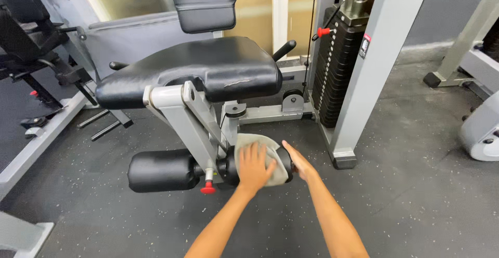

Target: The person wipes down various parts of a leg-extension machine and a cable weight machine using a cloth.

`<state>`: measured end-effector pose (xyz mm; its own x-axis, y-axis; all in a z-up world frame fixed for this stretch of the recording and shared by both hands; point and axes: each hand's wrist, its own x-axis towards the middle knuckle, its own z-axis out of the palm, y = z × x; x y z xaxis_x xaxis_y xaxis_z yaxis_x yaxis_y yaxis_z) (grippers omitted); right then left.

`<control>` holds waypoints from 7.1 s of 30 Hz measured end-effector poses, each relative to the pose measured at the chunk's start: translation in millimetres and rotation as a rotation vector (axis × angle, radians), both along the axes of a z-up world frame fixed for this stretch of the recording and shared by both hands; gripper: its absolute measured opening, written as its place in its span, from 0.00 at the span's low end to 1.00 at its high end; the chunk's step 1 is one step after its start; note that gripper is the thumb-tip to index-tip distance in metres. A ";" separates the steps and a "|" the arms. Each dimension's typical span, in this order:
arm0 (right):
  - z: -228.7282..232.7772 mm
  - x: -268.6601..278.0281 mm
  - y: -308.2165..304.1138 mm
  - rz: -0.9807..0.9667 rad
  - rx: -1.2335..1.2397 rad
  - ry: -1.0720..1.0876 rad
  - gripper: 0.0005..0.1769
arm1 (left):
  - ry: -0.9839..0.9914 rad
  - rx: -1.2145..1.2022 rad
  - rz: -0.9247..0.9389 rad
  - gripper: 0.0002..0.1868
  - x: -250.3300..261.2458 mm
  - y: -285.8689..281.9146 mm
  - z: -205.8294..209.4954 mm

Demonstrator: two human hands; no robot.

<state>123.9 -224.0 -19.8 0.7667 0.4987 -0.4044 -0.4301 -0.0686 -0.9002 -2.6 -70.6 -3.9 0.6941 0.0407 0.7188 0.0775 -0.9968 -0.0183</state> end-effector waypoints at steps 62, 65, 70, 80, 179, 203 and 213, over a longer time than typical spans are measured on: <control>104.7 -88.9 4.4 -0.068 0.093 0.012 0.51 | 0.049 -0.079 0.037 0.26 46.7 8.3 -37.9; 94.9 -73.9 11.8 -0.138 -0.026 0.071 0.60 | 0.057 -0.093 0.032 0.26 39.4 9.6 -26.4; 16.7 -44.1 -11.0 0.082 0.282 -0.224 0.40 | 0.041 -0.088 0.022 0.25 28.2 7.8 -18.3; 12.1 -30.2 -1.5 -0.048 0.184 -0.042 0.46 | 0.026 -0.116 0.037 0.26 26.1 9.9 -19.2; 55.2 -50.9 11.6 -0.053 0.109 0.028 0.45 | -0.082 -0.118 0.063 0.22 24.9 8.1 -21.5; 40.1 -47.8 -2.2 -0.104 0.273 0.135 0.45 | -0.004 -0.092 -0.097 0.26 45.6 -1.1 -31.7; -16.4 -11.8 -18.4 0.134 0.518 -0.252 0.30 | -0.156 -0.171 0.297 0.19 5.6 52.1 -19.9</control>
